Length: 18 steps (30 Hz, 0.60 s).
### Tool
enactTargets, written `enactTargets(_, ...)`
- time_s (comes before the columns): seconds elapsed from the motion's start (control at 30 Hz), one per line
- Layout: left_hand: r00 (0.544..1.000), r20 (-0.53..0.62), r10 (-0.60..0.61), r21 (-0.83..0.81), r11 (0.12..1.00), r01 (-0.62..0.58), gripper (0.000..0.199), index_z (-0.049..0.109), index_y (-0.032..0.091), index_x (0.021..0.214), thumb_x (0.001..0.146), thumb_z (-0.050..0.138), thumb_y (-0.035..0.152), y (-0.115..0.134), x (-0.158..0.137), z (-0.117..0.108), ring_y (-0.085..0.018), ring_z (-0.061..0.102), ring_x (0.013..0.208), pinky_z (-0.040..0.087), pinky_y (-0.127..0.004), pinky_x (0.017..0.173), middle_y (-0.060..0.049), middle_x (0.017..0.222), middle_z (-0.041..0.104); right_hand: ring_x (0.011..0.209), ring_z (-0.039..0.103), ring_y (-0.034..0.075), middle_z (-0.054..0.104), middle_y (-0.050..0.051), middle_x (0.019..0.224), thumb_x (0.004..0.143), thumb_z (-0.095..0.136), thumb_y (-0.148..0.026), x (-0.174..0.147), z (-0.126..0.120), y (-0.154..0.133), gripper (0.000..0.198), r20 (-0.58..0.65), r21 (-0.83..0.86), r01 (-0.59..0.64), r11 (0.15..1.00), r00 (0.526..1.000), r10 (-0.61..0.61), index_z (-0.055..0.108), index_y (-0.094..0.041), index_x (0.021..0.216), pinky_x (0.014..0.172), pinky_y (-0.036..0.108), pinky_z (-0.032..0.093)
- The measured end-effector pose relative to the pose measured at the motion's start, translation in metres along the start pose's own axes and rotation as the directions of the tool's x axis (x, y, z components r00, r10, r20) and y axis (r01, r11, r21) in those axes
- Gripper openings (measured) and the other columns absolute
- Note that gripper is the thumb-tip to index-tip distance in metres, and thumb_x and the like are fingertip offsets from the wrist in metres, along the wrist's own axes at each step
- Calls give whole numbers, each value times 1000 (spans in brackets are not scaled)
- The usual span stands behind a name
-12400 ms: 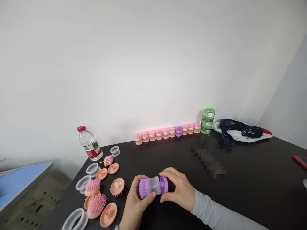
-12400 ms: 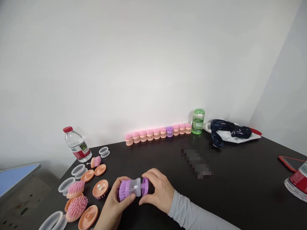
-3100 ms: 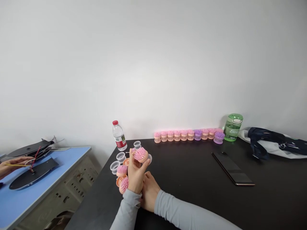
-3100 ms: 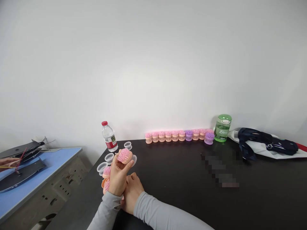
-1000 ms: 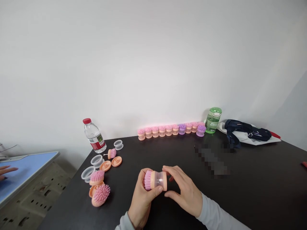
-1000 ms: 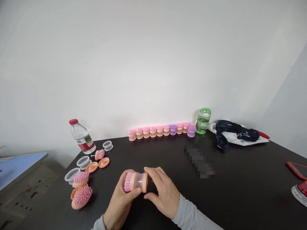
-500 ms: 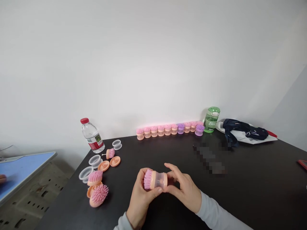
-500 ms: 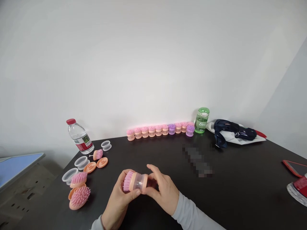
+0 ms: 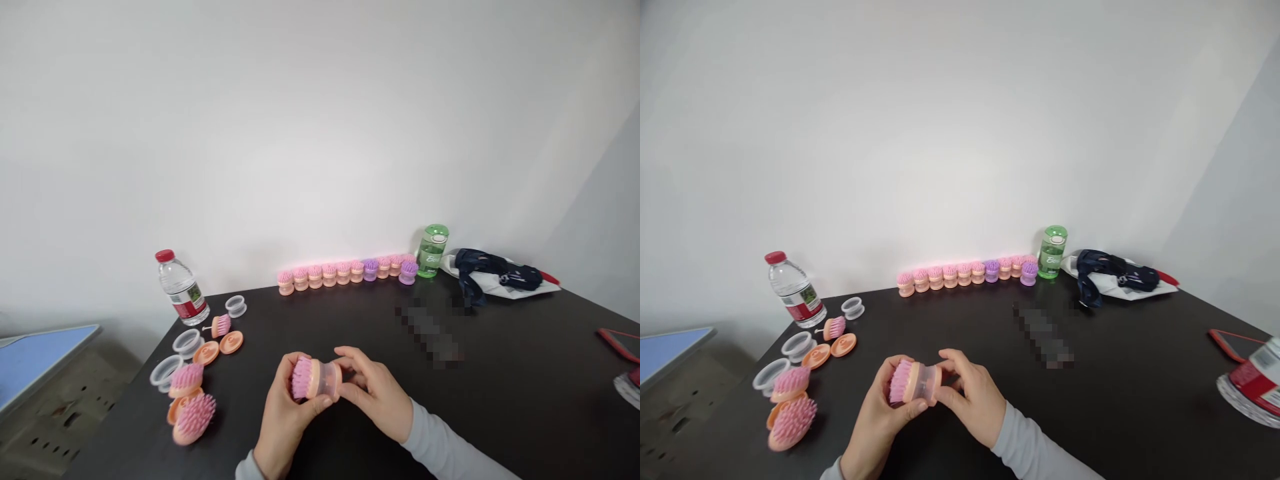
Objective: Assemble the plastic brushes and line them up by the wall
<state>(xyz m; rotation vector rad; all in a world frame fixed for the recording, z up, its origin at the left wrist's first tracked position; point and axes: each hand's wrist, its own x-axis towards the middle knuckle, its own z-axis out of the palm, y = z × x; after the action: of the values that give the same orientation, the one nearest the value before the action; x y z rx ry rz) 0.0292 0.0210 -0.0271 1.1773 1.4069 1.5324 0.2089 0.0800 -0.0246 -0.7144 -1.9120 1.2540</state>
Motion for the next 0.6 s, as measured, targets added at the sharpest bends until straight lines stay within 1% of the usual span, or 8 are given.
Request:
enactTargets(0.07,994,-34,99,174,981,-92,48,66,24,94,52,89,26,-2,3,-2,-27,62,83,49,-35,77,-3,89,68,98,65,24,64,12,120,80,72,-37,2,1,-2,53,-71,-105,28,994,997,-36,52,-21,126,80,39,57)
enactTargets(0.1,987,-21,159,256,955,-148,45,67,25,94,54,88,24,-3,4,-4,-29,63,87,50,-38,80,-5,92,69,102,63,25,62,12,122,75,76,-39,3,2,-3,59,-85,-158,55,986,994,-69,53,-21,126,81,39,57)
enactTargets(0.2,947,118,299,417,851,-320,38,67,25,101,65,80,25,-12,7,-7,-32,64,95,52,-44,85,-8,101,68,111,56,28,60,10,128,62,87,-40,7,8,-8,76,-9,-270,151,951,987,-159,54,-22,128,89,39,54)
enactTargets(0.3,910,219,351,468,781,-413,49,60,24,114,68,75,23,-26,9,-9,-32,66,99,55,-46,88,-9,107,68,113,55,25,61,6,127,66,86,-31,10,16,-8,77,101,-371,192,909,981,-166,51,-24,134,100,38,47)
enactTargets(0.4,905,209,371,450,785,-426,60,51,24,126,69,70,21,-39,11,-8,-29,67,98,58,-43,84,-8,108,67,106,58,24,64,6,118,69,81,-27,14,17,-3,71,118,-498,162,852,986,-119,52,-21,133,97,36,48)
enactTargets(0.5,912,111,394,440,804,-401,66,48,27,133,69,64,24,-45,12,-3,-28,67,93,61,-39,74,-6,107,64,105,59,21,65,6,117,68,80,-26,29,-2,6,63,37,-648,95,756,995,-94,57,-18,126,96,30,49)
enactTargets(0.53,910,85,406,445,802,-399,66,50,28,133,69,63,25,-45,13,-1,-28,67,92,61,-39,72,-6,107,64,107,59,20,65,5,118,69,79,-25,37,-14,10,60,-7,-691,57,721,996,-86,58,-18,125,97,28,48)
enactTargets(0.6,904,60,424,459,792,-402,62,53,29,131,69,61,27,-45,13,1,-28,67,93,61,-38,70,-5,108,63,110,58,22,65,8,116,73,78,-22,55,-46,17,53,-106,-743,-36,669,992,-65,59,-15,123,99,32,47)
